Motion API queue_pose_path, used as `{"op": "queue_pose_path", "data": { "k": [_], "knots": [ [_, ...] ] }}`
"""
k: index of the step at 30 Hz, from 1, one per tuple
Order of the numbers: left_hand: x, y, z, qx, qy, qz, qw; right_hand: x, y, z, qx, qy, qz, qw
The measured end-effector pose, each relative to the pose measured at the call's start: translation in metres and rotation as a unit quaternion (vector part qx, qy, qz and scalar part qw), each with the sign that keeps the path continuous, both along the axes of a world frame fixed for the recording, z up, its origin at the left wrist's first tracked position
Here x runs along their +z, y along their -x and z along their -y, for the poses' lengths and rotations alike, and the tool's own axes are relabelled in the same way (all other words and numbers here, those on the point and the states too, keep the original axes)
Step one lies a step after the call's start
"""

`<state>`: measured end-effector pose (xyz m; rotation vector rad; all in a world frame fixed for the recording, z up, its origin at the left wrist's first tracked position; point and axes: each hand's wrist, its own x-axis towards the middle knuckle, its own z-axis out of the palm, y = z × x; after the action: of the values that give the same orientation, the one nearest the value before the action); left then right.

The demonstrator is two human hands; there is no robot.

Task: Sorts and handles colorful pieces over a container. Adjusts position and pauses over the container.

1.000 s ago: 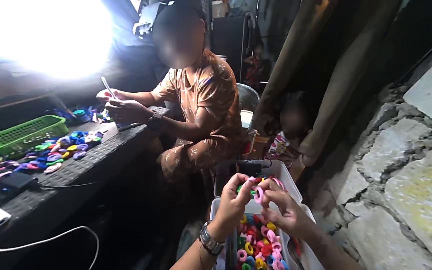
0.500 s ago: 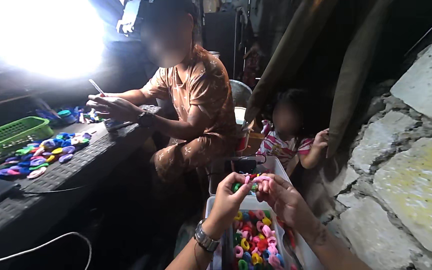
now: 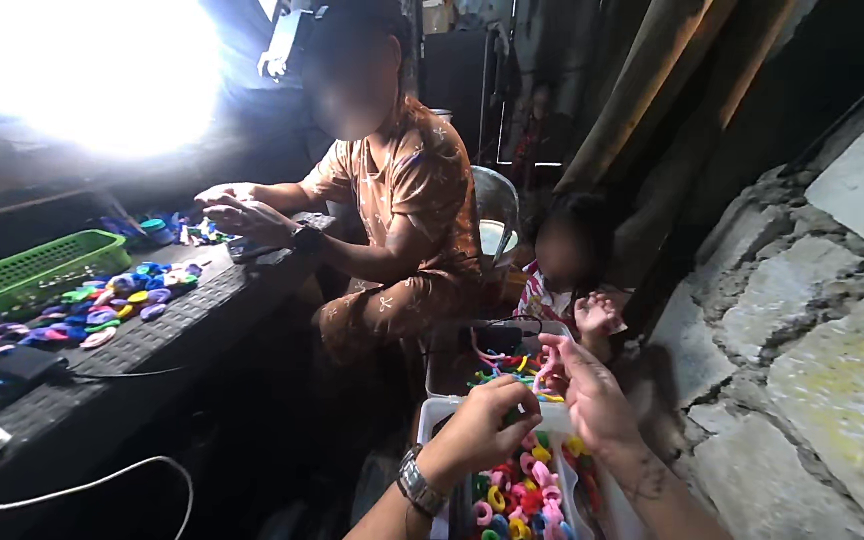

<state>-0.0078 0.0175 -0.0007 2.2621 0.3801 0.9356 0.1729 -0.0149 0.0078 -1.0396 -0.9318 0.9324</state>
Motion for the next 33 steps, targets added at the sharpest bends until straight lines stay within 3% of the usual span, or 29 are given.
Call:
{"op": "queue_pose_path", "data": {
  "k": [3, 6, 8, 11, 14, 18, 21, 27, 31, 33],
  "knots": [
    [0.000, 0.000, 0.002, 0.025, 0.033, 0.096, 0.995, -0.003, -0.005, -0.002, 0.065, 0.033, 0.104, 0.992],
    [0.004, 0.003, 0.003, 0.072, 0.144, 0.176, 0.971, 0.000, -0.003, 0.004, 0.155, 0.067, 0.162, 0.972],
    [0.004, 0.005, 0.000, 0.026, 0.241, 0.234, 0.941, -0.004, -0.003, 0.002, 0.159, 0.024, 0.195, 0.968],
    [0.004, 0.007, -0.001, -0.068, 0.350, 0.260, 0.897, -0.008, -0.002, 0.000, 0.095, -0.055, 0.157, 0.981],
    [0.005, 0.006, 0.001, -0.084, 0.387, 0.250, 0.883, -0.009, -0.005, -0.002, 0.054, -0.107, 0.107, 0.987],
    [0.004, 0.007, 0.000, -0.102, 0.427, 0.275, 0.855, -0.013, -0.011, -0.004, 0.076, -0.199, 0.100, 0.972],
    [0.005, 0.006, -0.001, -0.079, 0.434, 0.283, 0.851, -0.012, -0.011, -0.004, 0.079, -0.245, 0.159, 0.953],
    [0.005, 0.010, -0.007, -0.138, 0.526, 0.354, 0.761, -0.015, -0.002, 0.000, 0.006, -0.256, 0.289, 0.922],
    [0.002, 0.010, -0.008, -0.152, 0.506, 0.348, 0.774, -0.017, -0.005, -0.003, -0.015, -0.256, 0.329, 0.909],
    [0.005, 0.009, -0.006, -0.137, 0.501, 0.341, 0.783, -0.014, -0.007, -0.003, -0.006, -0.257, 0.297, 0.920]
  ]
}}
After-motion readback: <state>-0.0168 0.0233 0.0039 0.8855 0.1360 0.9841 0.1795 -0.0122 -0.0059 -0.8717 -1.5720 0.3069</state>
